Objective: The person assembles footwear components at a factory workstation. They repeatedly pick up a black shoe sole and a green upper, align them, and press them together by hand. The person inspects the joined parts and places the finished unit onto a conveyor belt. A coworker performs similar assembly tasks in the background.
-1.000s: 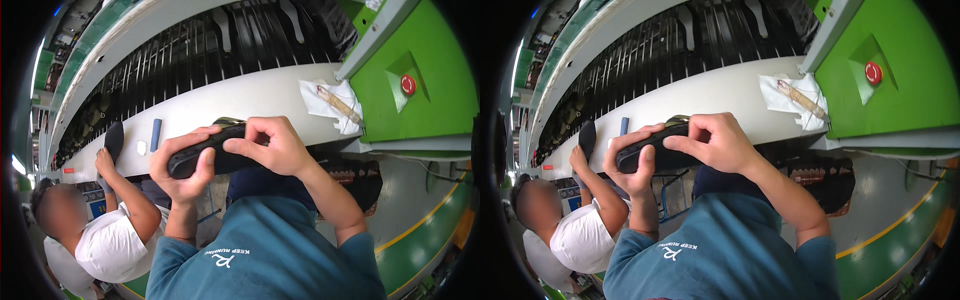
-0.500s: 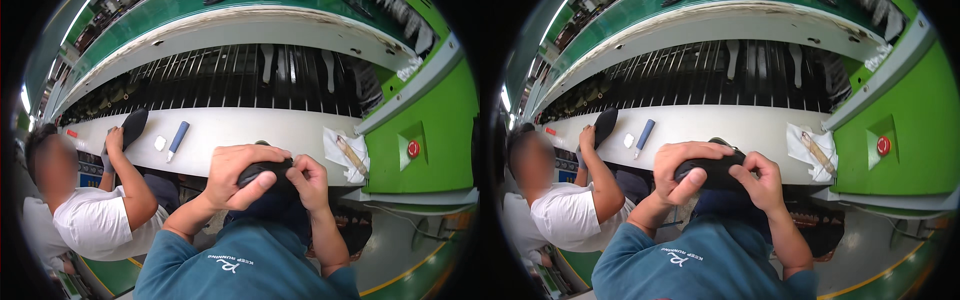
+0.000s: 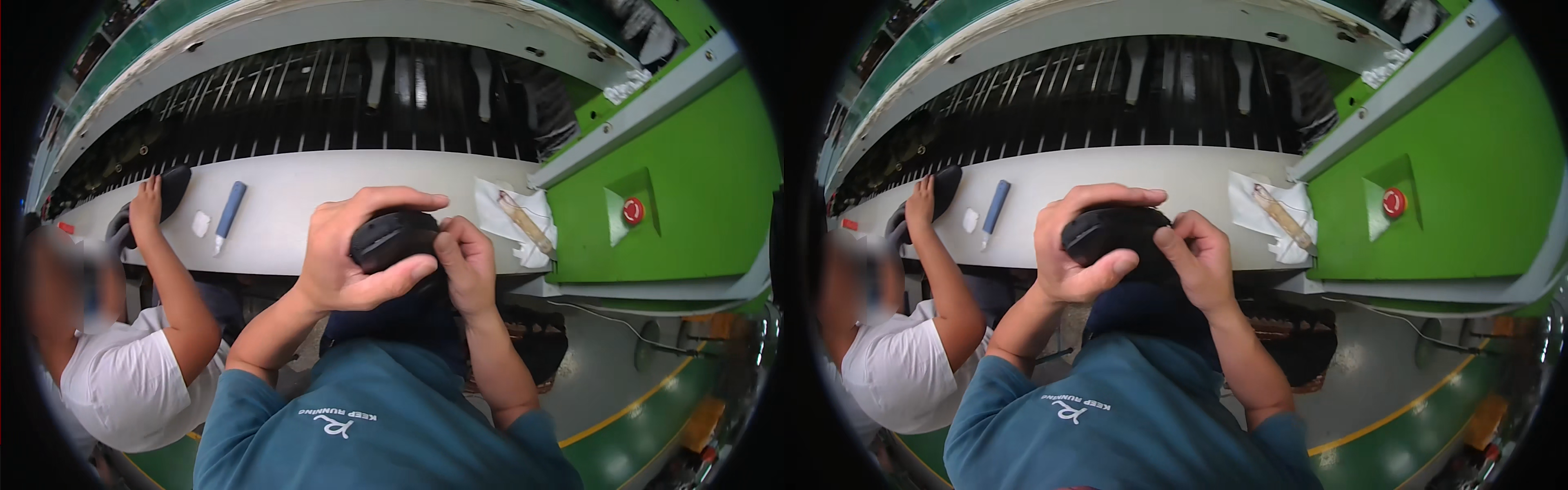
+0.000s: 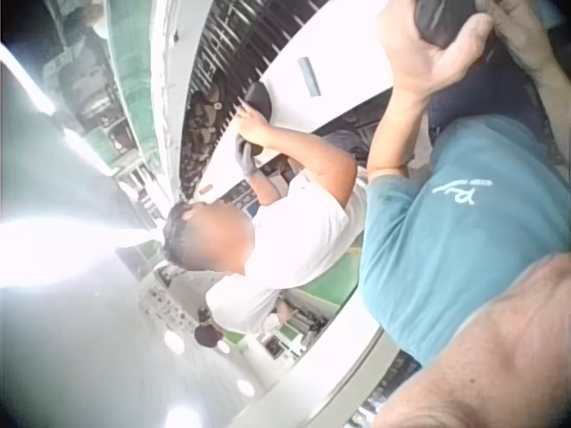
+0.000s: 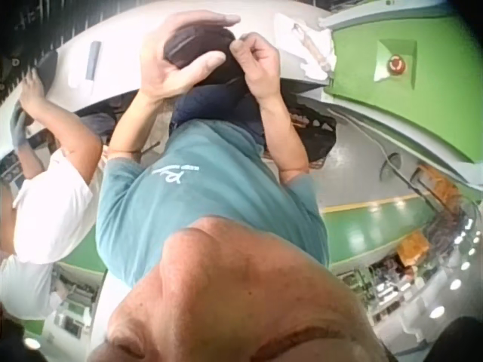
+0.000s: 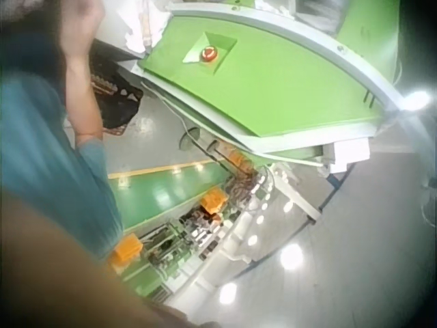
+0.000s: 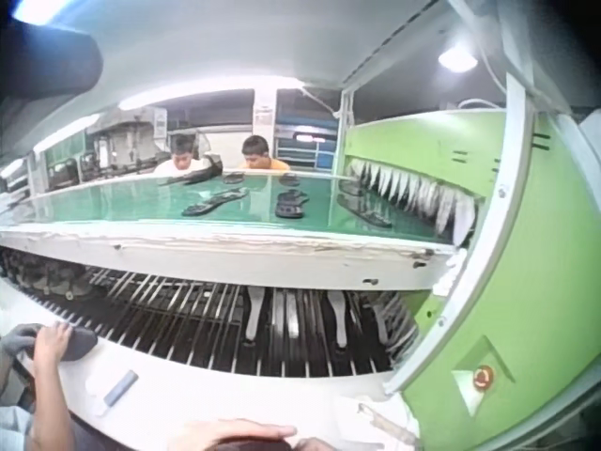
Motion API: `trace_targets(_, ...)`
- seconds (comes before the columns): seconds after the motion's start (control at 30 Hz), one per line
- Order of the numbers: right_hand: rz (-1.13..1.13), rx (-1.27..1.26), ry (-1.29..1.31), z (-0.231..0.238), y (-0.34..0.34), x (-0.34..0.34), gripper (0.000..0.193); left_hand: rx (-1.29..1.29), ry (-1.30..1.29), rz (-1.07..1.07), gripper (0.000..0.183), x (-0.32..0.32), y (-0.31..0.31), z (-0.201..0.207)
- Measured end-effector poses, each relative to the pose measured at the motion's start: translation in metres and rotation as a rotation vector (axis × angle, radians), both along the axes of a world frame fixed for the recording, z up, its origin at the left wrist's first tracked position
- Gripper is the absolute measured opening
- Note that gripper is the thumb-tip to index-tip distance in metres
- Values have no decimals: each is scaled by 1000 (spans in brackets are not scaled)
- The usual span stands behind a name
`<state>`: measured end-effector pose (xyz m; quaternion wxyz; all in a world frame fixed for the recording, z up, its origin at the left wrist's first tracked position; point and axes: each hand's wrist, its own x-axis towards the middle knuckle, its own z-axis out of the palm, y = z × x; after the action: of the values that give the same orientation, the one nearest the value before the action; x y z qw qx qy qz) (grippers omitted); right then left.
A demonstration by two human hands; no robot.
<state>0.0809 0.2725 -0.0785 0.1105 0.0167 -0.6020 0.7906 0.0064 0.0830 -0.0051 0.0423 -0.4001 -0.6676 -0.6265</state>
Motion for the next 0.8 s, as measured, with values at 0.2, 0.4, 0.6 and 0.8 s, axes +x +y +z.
trace_targets(0.2, 28, -31, -20, -4, 7, 3, 39, 26, 56, -4, 58, -1, 8, -6)
trace_targets(0.4, 18, -62, -44, -6, 6, 7, 40, 7, 68, -16, 63, -1, 8, -6)
trace_targets(0.6, 22, -39, -11, -11, 9, 5, 40, 80, 72, -1, 69, 1, 13, -9)
trace_targets(0.8, 38, -84, -21, -20, 10, 7, 41, 84, 176, -2, 64, -4, 14, -13)
